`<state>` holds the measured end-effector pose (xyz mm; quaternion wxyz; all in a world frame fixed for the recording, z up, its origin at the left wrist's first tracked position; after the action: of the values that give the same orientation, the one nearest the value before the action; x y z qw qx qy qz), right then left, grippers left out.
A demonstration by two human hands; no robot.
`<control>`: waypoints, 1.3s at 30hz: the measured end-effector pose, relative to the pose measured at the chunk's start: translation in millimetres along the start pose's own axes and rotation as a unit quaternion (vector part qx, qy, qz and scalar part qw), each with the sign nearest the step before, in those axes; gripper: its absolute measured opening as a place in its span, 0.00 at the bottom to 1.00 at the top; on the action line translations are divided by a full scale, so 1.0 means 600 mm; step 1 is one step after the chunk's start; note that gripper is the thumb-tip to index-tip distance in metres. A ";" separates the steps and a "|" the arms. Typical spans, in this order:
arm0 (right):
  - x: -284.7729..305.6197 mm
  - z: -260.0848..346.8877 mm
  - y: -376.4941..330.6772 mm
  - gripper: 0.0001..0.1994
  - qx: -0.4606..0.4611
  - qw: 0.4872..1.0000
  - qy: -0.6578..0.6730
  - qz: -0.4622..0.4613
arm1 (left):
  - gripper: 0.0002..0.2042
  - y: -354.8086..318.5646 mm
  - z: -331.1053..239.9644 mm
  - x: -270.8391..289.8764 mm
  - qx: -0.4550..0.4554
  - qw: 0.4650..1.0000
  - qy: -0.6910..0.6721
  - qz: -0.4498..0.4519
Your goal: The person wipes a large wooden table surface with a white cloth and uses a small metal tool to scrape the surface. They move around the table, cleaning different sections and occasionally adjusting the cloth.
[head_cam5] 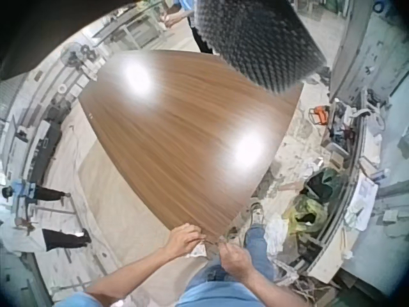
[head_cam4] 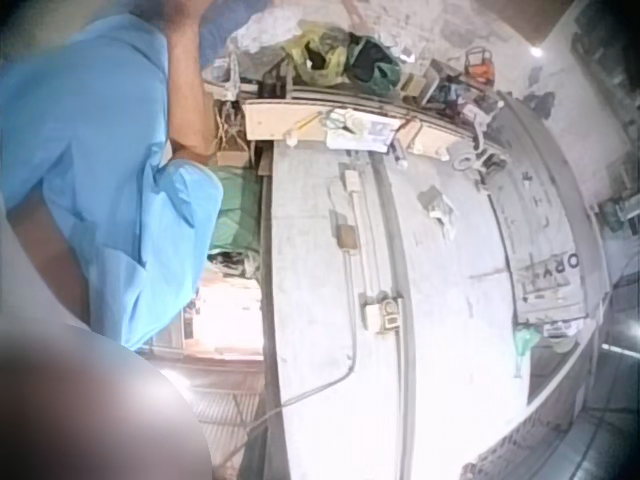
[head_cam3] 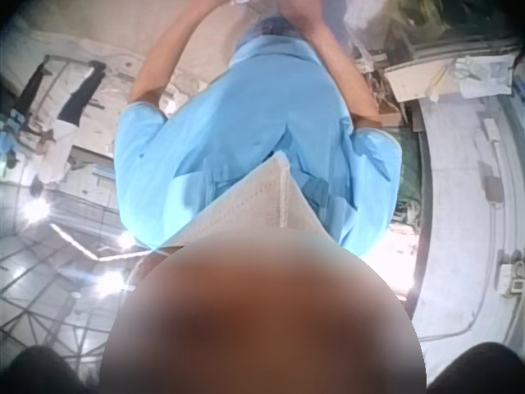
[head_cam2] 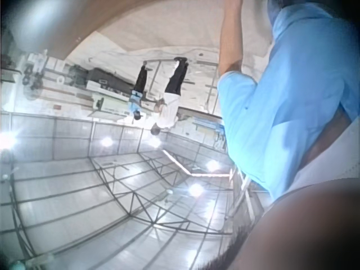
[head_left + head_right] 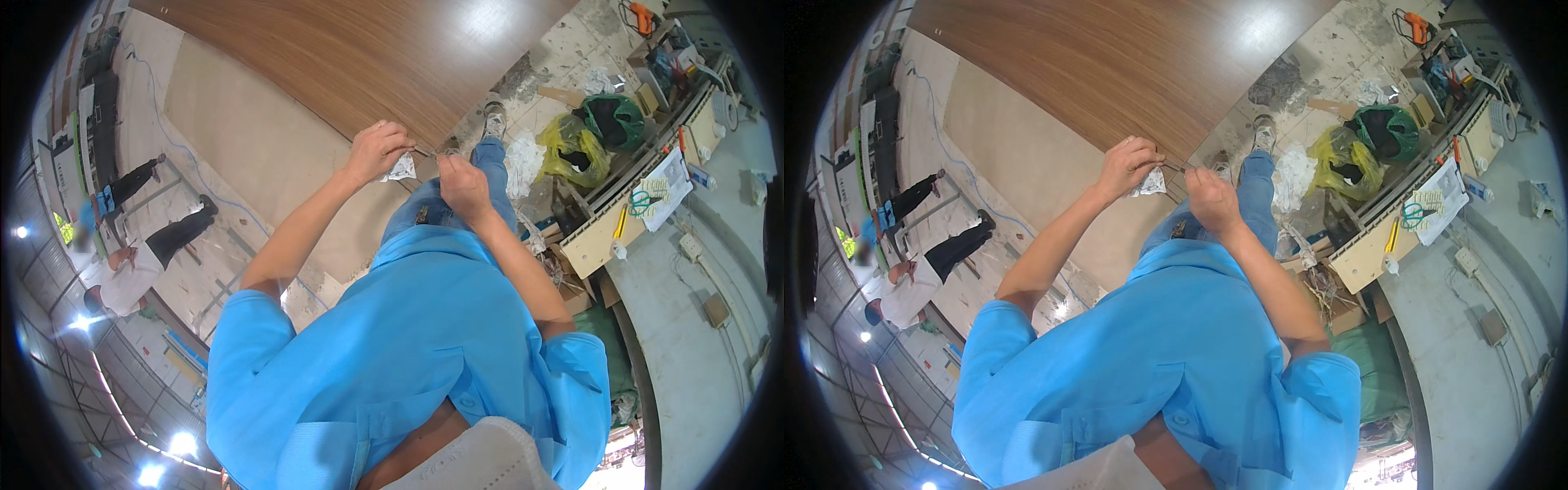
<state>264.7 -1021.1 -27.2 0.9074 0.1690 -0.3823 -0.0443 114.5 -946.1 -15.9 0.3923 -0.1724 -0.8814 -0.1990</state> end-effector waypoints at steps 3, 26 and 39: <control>0.012 -0.033 0.031 0.08 0.022 0.996 -0.089 0.013 | 0.03 0.047 -0.011 -0.018 -0.038 0.999 0.036 0.005; 0.004 -0.024 0.039 0.07 0.029 0.995 -0.098 0.011 | 0.05 0.046 0.002 -0.016 -0.026 0.999 0.031 -0.032; 0.006 -0.008 0.041 0.02 0.012 0.997 -0.073 0.021 | 0.05 0.005 -0.006 0.008 -0.011 0.999 0.036 -0.029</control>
<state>269.5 -997.4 -19.4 0.8757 0.1676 -0.4517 -0.0331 114.7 -944.6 -9.4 0.4160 -0.1440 -0.8689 -0.2264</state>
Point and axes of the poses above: each hand's wrist, its own y-axis towards the middle knuckle, its own x-axis out of the back of the hand, z = x × y, the point moved 10 cm from there along y, towards the middle knuckle, and after that the axes turned 14 degrees about -z, right-handed, at the moved point
